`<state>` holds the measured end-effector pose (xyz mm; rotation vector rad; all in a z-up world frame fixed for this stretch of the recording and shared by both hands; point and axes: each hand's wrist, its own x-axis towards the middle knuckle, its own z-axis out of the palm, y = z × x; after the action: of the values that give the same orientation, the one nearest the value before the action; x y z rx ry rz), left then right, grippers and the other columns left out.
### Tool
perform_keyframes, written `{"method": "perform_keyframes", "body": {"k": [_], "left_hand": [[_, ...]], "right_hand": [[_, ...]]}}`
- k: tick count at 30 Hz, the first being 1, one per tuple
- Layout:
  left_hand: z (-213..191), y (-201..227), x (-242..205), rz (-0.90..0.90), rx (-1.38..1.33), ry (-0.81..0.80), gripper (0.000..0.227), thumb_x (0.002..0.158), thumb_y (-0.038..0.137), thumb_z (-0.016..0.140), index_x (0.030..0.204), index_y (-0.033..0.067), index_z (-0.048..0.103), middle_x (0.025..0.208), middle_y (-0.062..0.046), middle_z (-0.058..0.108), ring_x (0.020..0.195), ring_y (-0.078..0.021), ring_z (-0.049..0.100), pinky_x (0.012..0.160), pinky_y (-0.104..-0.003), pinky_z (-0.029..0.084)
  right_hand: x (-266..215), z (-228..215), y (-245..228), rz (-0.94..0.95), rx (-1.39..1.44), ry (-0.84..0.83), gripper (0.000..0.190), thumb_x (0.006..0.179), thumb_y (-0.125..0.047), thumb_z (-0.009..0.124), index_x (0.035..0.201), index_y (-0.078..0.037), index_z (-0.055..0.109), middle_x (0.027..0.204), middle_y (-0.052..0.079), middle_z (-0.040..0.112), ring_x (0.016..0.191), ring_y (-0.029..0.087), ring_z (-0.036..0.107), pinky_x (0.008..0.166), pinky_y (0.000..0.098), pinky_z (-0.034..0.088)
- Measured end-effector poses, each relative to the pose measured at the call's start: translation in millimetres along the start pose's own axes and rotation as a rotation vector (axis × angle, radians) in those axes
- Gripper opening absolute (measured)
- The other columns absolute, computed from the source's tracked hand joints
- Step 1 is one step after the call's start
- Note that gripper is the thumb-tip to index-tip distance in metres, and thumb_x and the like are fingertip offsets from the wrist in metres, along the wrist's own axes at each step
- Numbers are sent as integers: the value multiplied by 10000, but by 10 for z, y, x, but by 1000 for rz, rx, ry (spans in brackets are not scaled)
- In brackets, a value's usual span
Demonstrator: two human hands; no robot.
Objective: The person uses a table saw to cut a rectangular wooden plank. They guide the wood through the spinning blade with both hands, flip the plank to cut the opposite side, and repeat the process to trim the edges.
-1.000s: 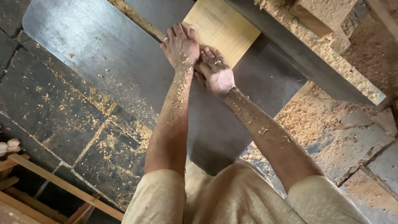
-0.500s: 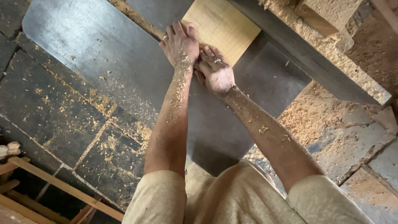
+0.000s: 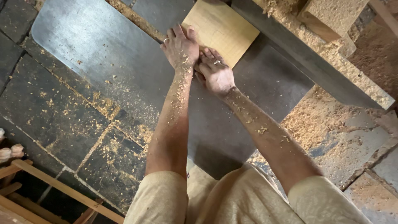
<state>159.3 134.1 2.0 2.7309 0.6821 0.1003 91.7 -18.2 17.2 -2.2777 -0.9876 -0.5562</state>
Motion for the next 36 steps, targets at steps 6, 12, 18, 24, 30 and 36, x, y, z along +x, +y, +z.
{"method": "perform_keyframes", "body": {"k": [6, 12, 18, 24, 30, 36], "left_hand": [[38, -65, 94, 22, -12, 27, 570, 1033, 545, 411, 1362, 96, 528, 1316, -159, 581, 1235, -346, 569, 1037, -541, 398], [37, -107, 169, 42, 41, 77, 556, 1027, 548, 434, 1333, 96, 543, 1289, -164, 596, 1236, -387, 554, 1021, -539, 409], [1, -146, 237, 21, -2, 32, 542, 1032, 531, 443, 1334, 93, 545, 1265, -159, 602, 1206, -378, 583, 1039, -535, 417], [-12, -176, 287, 23, -17, 60, 554, 1028, 544, 450, 1335, 93, 547, 1265, -153, 605, 1202, -369, 596, 1036, -532, 420], [-13, -249, 405, 20, -11, -9, 598, 1039, 564, 414, 1382, 84, 509, 1298, -167, 587, 1224, -384, 577, 1061, -527, 410], [-35, -260, 475, 8, 5, -43, 603, 1045, 562, 390, 1401, 85, 493, 1375, -176, 562, 1279, -386, 551, 1093, -531, 394]], "right_hand": [[47, 53, 4, 5, -14, -20, 226, 795, -126, 854, 985, -60, 750, 1260, 188, 717, 1303, 359, 629, 1162, 456, 474], [132, 93, -9, 6, -14, -13, 231, 796, -128, 851, 998, -70, 754, 1265, 186, 714, 1302, 346, 629, 1164, 461, 471], [192, 134, -25, 15, -4, -19, 216, 785, -100, 837, 975, -66, 741, 1266, 182, 711, 1305, 326, 637, 1182, 451, 478], [229, 211, -11, 18, 0, -26, 236, 773, -114, 845, 974, -68, 729, 1263, 188, 720, 1291, 340, 641, 1155, 453, 487], [270, 335, 7, 29, -22, -23, 225, 830, -163, 865, 987, -79, 727, 1248, 161, 719, 1312, 332, 629, 1171, 461, 483], [331, 338, -4, 25, -25, -45, 252, 808, -173, 860, 1006, -75, 740, 1250, 170, 719, 1315, 334, 621, 1184, 464, 455]]}}
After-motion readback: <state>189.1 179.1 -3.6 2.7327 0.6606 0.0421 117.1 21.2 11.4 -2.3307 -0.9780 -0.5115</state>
